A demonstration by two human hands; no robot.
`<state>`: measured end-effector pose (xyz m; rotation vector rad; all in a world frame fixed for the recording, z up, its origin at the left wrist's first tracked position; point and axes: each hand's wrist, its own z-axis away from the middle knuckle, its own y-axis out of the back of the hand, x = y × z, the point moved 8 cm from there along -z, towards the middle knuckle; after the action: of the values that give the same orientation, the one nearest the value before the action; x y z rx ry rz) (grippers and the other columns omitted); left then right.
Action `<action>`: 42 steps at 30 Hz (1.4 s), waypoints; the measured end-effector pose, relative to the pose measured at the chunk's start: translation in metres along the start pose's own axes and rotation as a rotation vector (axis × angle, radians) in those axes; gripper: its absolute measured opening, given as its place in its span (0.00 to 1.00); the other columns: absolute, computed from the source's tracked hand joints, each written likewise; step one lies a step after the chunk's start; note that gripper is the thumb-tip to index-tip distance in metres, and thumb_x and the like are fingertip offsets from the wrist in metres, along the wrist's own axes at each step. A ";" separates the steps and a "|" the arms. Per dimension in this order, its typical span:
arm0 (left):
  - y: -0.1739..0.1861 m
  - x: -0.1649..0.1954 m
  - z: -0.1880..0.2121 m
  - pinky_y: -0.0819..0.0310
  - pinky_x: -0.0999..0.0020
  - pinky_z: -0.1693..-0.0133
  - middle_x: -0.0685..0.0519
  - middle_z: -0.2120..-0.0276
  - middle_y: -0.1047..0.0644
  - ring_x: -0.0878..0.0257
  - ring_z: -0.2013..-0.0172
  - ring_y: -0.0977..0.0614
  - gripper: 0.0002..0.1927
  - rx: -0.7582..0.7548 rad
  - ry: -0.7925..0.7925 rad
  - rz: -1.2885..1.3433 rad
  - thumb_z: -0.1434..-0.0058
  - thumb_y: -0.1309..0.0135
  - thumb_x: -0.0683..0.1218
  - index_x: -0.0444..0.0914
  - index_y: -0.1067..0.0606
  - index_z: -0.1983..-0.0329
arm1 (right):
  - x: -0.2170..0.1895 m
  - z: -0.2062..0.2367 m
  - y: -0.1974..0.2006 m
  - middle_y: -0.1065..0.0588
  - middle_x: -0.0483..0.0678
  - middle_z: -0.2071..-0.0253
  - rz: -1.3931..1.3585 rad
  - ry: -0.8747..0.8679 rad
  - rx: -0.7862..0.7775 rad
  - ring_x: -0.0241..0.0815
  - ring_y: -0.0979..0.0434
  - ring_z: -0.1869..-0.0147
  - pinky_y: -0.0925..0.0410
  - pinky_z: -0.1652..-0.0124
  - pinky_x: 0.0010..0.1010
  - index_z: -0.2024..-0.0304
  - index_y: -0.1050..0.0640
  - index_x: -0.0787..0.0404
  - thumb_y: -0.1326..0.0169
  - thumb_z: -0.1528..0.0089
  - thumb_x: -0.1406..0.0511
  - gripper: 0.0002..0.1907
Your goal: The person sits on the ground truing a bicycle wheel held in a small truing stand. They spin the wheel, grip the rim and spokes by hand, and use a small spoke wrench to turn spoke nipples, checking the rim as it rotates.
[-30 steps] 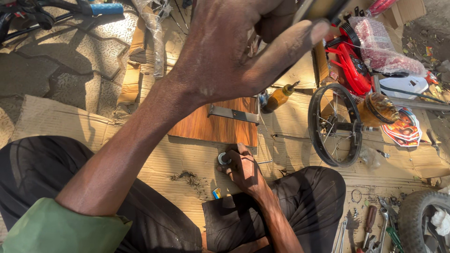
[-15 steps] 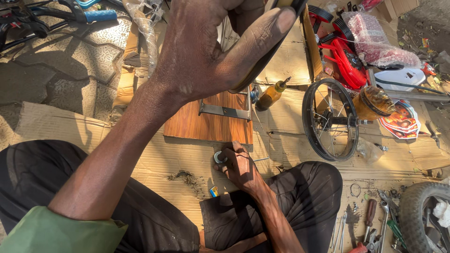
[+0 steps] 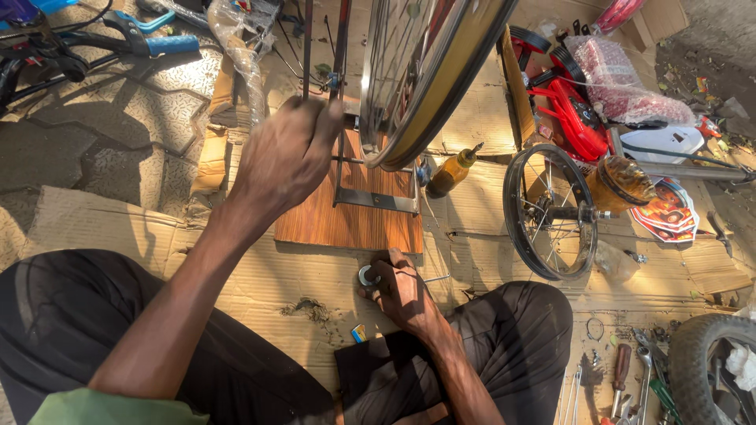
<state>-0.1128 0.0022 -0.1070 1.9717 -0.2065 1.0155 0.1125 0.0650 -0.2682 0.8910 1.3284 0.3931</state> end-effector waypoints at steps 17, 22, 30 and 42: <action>-0.019 -0.038 0.038 0.21 0.57 0.46 0.43 0.53 0.23 0.55 0.51 0.16 0.08 -0.136 0.147 0.643 0.40 0.46 0.37 0.36 0.25 0.57 | 0.015 -0.001 -0.008 0.23 0.57 0.54 0.050 -0.069 -0.029 0.56 0.19 0.52 0.26 0.54 0.45 0.53 0.22 0.67 0.33 0.46 0.67 0.20; 0.002 -0.031 0.034 0.30 0.54 0.41 0.49 0.47 0.23 0.54 0.44 0.22 0.16 0.091 -0.123 0.720 0.50 0.58 0.32 0.35 0.24 0.63 | 0.011 0.001 -0.006 0.23 0.59 0.55 0.042 0.053 0.013 0.61 0.21 0.51 0.27 0.56 0.47 0.58 0.22 0.68 0.37 0.49 0.74 0.16; 0.034 0.019 0.014 0.17 0.61 0.58 0.55 0.61 0.24 0.63 0.57 0.19 0.11 0.214 -0.121 0.570 0.29 0.50 0.54 0.43 0.26 0.57 | 0.023 0.002 -0.013 0.22 0.57 0.56 0.057 -0.016 -0.025 0.58 0.19 0.53 0.26 0.55 0.46 0.55 0.22 0.66 0.40 0.48 0.76 0.17; 0.066 0.123 0.010 0.26 0.68 0.59 0.54 0.67 0.28 0.68 0.64 0.25 0.19 0.407 -0.713 0.335 0.22 0.44 0.57 0.38 0.28 0.60 | 0.013 -0.001 -0.008 0.25 0.57 0.52 0.046 0.042 0.010 0.59 0.21 0.51 0.26 0.55 0.47 0.56 0.22 0.66 0.31 0.46 0.67 0.18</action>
<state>-0.0597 -0.0164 0.0209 2.6821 -0.7926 0.5282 0.1132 0.0694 -0.2830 0.9278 1.3511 0.4433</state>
